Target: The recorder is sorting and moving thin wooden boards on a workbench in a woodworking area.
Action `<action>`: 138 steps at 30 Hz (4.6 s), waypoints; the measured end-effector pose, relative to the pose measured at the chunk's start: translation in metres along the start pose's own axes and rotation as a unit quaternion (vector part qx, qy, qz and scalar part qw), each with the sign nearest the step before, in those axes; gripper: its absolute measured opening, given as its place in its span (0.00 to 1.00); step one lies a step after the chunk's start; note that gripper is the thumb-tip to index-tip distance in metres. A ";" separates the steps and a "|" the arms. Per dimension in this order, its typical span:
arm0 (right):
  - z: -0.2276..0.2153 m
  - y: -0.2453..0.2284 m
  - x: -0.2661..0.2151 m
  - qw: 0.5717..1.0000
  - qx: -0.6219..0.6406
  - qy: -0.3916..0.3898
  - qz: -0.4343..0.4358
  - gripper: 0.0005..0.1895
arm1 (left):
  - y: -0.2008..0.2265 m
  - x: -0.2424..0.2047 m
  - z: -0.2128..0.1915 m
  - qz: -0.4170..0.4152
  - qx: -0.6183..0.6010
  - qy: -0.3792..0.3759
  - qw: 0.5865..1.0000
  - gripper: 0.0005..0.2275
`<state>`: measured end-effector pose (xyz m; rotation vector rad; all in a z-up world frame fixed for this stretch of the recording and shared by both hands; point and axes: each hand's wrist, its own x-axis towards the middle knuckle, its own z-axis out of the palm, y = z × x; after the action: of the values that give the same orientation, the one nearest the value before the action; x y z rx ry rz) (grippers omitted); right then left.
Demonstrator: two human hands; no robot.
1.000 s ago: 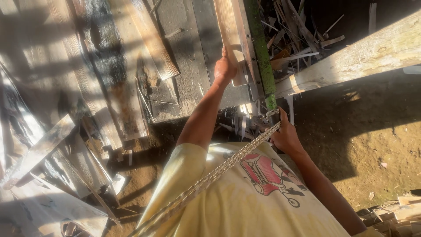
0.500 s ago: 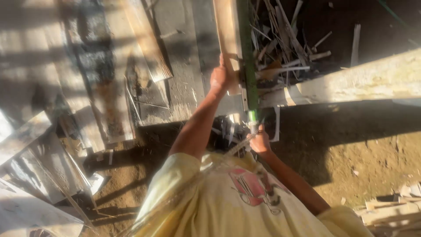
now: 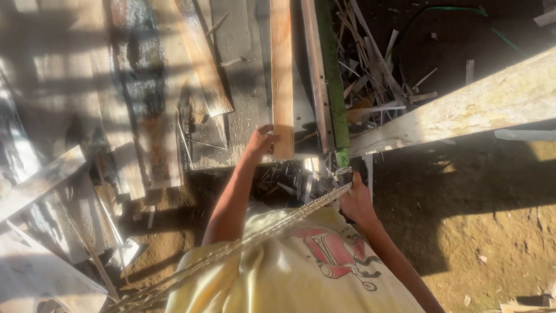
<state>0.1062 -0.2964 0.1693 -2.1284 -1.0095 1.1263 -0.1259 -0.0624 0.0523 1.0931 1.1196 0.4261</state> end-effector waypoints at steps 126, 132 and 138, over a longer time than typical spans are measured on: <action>0.086 0.094 -0.027 0.956 -0.190 0.126 -0.186 0.49 | -0.030 -0.096 0.019 0.162 -0.227 0.020 0.960 0.15; 0.095 0.123 -0.017 0.938 -0.159 0.175 -0.254 0.44 | -0.079 -0.090 0.015 0.265 0.015 -0.116 0.957 0.19; 0.073 0.193 -0.030 0.923 -0.086 0.206 -0.314 0.49 | -0.010 -0.063 -0.082 0.199 0.309 0.373 0.852 0.45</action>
<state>0.1043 -0.4258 0.0063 -1.8283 -1.4624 0.2758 -0.2268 -0.0752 0.0736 1.8272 1.7917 0.9080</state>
